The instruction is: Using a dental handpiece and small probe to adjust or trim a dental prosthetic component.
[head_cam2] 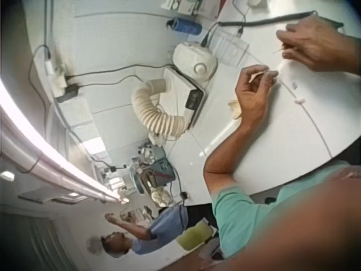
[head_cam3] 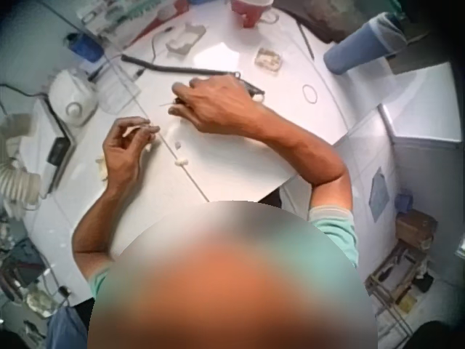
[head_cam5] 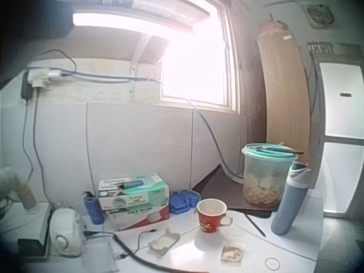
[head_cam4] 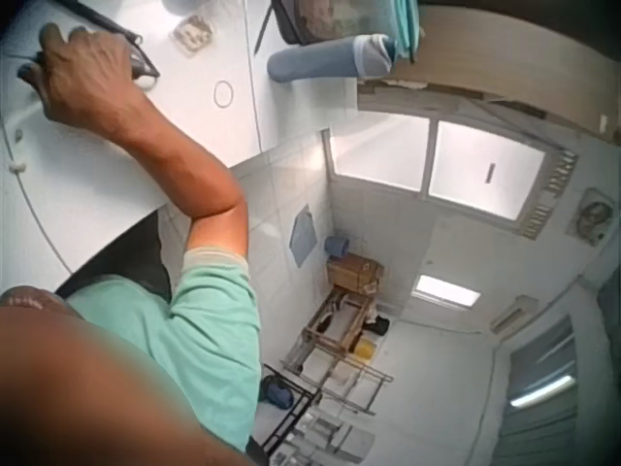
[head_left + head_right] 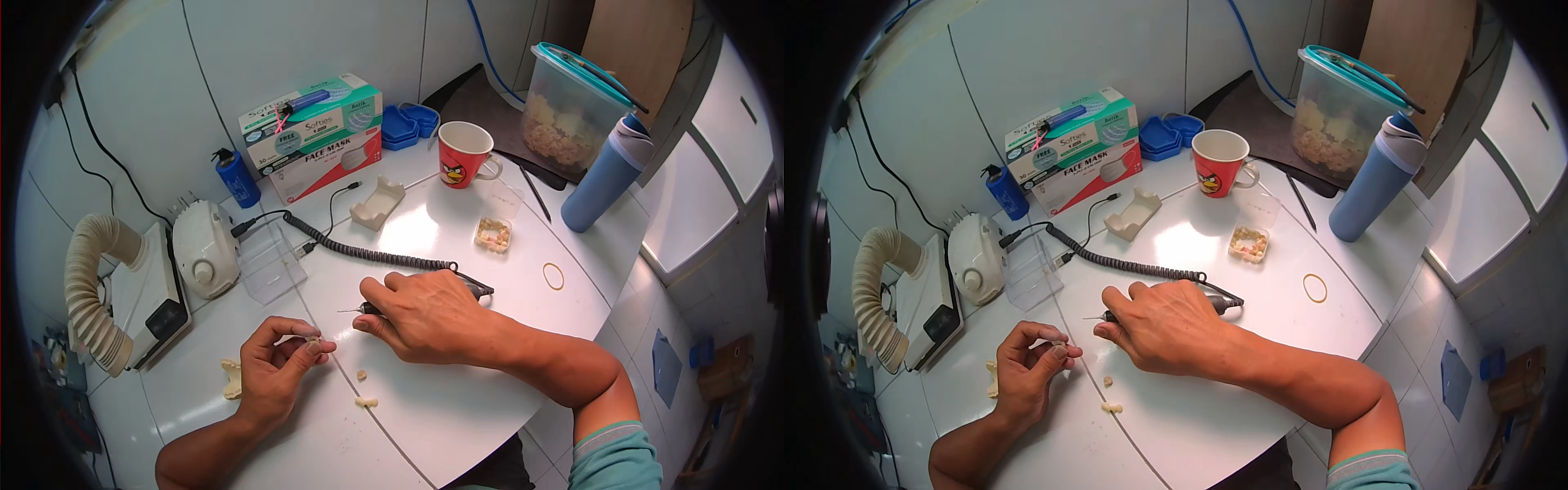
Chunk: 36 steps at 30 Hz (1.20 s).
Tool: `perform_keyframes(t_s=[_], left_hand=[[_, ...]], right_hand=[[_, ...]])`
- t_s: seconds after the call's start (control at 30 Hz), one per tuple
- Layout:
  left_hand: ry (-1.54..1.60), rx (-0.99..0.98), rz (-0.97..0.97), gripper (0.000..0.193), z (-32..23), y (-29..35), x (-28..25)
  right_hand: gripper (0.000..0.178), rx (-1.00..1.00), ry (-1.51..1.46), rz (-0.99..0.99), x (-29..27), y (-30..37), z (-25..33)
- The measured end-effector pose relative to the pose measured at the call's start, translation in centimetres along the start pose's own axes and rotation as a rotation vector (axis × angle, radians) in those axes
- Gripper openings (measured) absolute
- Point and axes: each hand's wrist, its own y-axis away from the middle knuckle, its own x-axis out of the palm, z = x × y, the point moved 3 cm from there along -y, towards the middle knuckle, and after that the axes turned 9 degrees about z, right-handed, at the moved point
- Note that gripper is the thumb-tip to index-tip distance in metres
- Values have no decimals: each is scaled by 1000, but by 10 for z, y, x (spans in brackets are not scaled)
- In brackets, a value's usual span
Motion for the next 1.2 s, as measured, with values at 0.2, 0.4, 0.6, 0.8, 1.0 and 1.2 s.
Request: perform_keyframes(t_s=[0.2,0.4,0.6,0.8,1.0,1.2], left_hand=[[-4,-37,81,27,-5,-1,5],[1,-55,69,22,-9,1,13],[-38,-73,149,21,-5,1,12],[-50,-55,150,18,-5,3,12],[-91,-15,163,19,0,1,9],[-38,36,163,17,-4,-1,11]], right_hand=[[27,29,1,129,-4,4,6],[31,-94,-33,83,-1,5,11],[31,-133,-30,93,4,5,16],[30,-152,-7,107,3,6,21],[29,-169,-19,127,3,6,23],[29,-173,-29,124,3,6,22]])
